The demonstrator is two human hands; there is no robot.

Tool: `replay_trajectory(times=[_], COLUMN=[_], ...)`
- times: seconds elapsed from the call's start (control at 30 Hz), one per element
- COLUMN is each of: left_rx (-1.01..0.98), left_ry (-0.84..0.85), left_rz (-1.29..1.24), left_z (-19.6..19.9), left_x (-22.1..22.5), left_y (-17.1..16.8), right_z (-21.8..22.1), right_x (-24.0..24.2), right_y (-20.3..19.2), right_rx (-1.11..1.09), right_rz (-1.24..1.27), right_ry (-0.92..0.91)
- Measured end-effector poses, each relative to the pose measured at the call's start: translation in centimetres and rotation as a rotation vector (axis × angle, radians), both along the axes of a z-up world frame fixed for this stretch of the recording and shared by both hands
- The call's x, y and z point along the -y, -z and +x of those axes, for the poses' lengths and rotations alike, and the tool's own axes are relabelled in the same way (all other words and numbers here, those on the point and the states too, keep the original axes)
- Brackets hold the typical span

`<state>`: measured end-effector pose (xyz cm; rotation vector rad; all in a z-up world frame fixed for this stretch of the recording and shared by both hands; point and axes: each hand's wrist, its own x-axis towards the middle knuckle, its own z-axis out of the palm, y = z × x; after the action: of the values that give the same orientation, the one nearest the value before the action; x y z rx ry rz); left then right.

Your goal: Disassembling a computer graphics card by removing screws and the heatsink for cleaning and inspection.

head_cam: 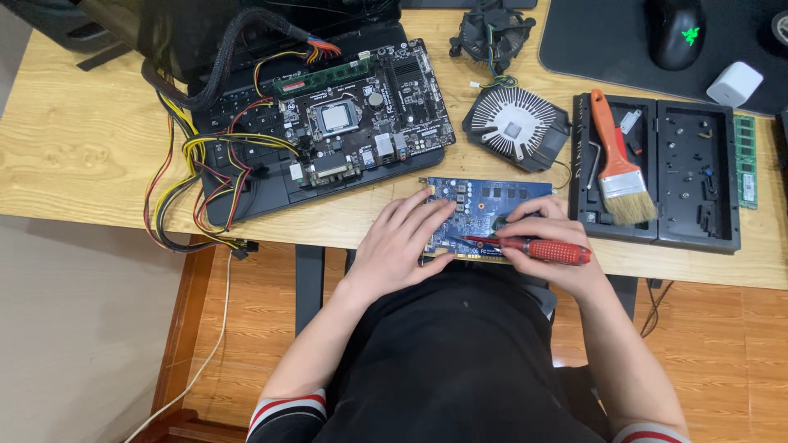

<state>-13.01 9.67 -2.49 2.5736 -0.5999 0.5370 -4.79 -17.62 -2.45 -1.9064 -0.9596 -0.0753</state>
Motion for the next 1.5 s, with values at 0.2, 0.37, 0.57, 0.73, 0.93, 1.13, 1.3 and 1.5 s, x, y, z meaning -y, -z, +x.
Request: replay_trajectory(times=[0.2,0.37,0.57,0.73,0.93,1.13,1.3,1.5], left_rx=[-0.004,-0.007,-0.028,-0.021,-0.02,-0.025,-0.023,-0.022], left_ry=[0.001,0.01,0.026,0.025,0.019,0.013,-0.001,0.002], left_rz=[-0.019,-0.049,-0.086,-0.083,-0.082,-0.086,-0.077,-0.076], left_z=[0.1,0.0,0.0,0.0,0.0,0.0,0.0,0.0], left_x=[-0.1,-0.2,-0.2,-0.2,-0.2,-0.1,0.0,-0.1], left_y=[0.5,0.1,-0.5,-0.4,-0.5,-0.5,-0.4,-0.6], right_z=[-0.1,-0.2,-0.1,-0.3,-0.2,-0.3,-0.4,-0.4], right_x=[-0.5,-0.8,-1.1,-1.1,-1.3,-1.4,-1.5,-1.6], right_y=[0.0,0.3,0.1,-0.1,-0.2,-0.2,-0.3,-0.4], right_rx=[0.039,0.064,0.116,0.13,0.149,0.158,0.151,0.146], right_rz=[-0.013,0.002,0.05,0.016,0.0,0.0,-0.01,-0.014], right_ry=[0.056,0.066,0.048,0.057,0.056,0.054,0.054,0.049])
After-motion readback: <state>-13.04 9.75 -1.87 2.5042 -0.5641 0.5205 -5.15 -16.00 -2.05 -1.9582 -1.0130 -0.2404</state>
